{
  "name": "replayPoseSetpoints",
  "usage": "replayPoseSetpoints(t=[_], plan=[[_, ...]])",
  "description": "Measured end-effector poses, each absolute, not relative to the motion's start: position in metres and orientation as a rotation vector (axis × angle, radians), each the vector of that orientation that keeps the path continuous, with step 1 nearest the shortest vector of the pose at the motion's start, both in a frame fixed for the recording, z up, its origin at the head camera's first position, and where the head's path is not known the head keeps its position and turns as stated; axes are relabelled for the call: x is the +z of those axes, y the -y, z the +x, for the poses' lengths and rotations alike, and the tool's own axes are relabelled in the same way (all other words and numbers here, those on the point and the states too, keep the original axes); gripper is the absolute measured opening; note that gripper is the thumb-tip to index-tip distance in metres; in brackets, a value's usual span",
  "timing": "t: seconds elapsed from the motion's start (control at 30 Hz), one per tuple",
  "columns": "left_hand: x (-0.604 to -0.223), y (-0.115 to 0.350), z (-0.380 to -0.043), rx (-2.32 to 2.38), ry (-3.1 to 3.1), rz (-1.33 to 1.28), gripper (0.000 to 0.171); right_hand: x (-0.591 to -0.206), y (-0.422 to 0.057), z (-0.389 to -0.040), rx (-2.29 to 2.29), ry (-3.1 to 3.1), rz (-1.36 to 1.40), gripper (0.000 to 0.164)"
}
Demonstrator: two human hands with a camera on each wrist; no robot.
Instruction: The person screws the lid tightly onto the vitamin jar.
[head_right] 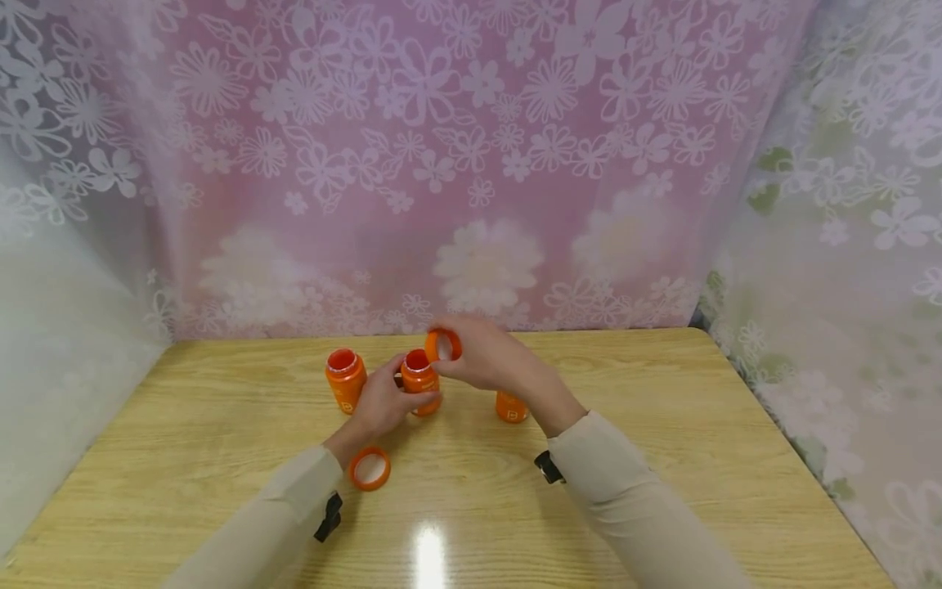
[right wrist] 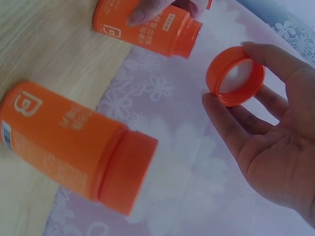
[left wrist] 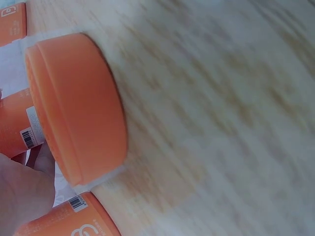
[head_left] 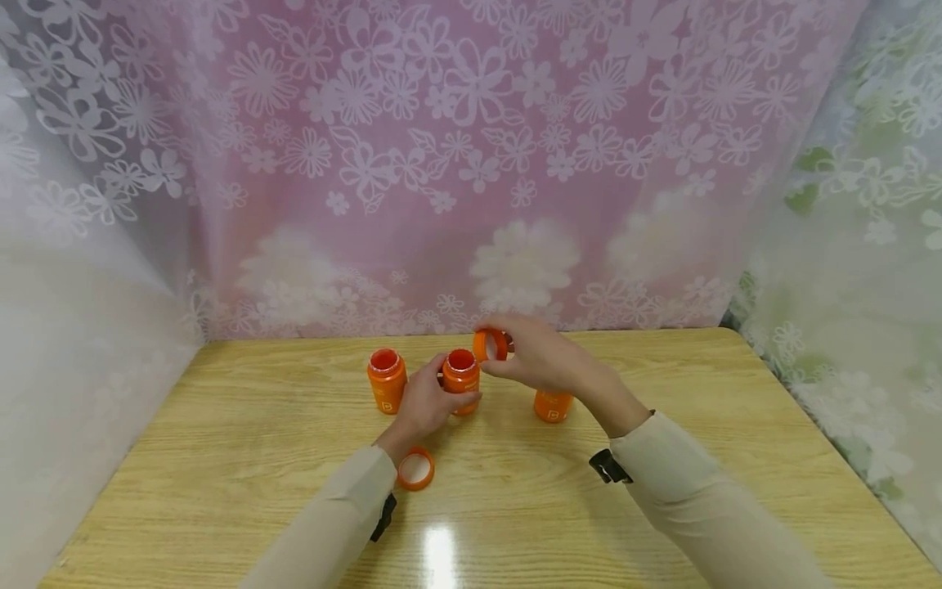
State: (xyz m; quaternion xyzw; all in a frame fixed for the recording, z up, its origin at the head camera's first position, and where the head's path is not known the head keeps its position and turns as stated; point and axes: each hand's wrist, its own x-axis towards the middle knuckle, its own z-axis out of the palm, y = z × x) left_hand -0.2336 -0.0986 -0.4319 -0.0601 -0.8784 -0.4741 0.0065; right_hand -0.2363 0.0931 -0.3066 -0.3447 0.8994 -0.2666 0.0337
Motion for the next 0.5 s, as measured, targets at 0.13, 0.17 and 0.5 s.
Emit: replayPoseSetpoints(t=[0.13,0.17,0.5], plan=[[-0.43,0.099,-0.234,-1.464,2.756,-0.184,0.068,-0.312,-0.085,-0.242,-0.952,-2.781,-1.051,0.042],[-0.43,0.099,-0.234,-1.46,2.758,-0.187,0.068,-0.315,-0.084,-0.243,-0.996,-2.784,-1.046,0.043],[-0.434,0.1,-0.235,-1.463,2.736,-0.205,0.062,-0.341,-0.068,-0.25,-1.458,-2.698,-0.931,0.043]])
